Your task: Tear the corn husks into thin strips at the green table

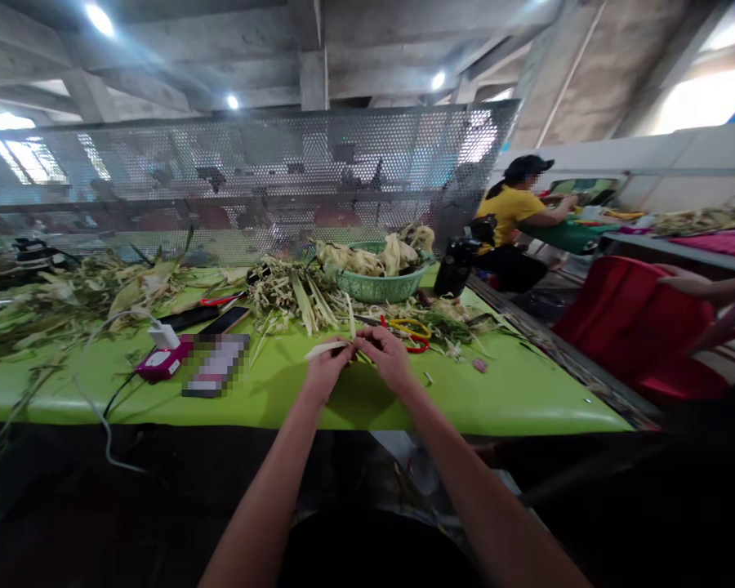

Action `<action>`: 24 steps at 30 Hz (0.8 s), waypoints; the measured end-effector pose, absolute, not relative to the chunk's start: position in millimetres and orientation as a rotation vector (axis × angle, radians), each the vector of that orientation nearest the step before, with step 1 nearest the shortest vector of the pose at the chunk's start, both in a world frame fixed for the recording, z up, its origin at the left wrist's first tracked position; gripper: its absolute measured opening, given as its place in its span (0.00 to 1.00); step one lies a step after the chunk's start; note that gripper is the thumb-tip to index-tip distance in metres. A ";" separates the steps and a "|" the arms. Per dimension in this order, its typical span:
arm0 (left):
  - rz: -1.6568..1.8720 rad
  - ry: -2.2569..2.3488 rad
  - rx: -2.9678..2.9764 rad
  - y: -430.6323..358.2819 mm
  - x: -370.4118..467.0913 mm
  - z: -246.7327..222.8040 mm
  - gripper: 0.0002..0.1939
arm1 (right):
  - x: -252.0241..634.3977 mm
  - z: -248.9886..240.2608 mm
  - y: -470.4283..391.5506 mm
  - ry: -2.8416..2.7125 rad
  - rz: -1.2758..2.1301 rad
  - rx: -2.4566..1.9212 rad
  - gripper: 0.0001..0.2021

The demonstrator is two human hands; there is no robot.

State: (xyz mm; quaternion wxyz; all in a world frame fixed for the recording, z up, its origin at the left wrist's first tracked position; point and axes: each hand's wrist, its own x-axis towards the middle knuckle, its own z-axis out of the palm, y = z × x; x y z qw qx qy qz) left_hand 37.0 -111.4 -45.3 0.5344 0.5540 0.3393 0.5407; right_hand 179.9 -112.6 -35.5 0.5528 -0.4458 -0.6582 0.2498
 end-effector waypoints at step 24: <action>1.311 0.704 0.987 -110.3 35.2 -45.4 0.18 | 179.0 -28.7 -120.4 -1.479 0.284 -1.033 0.08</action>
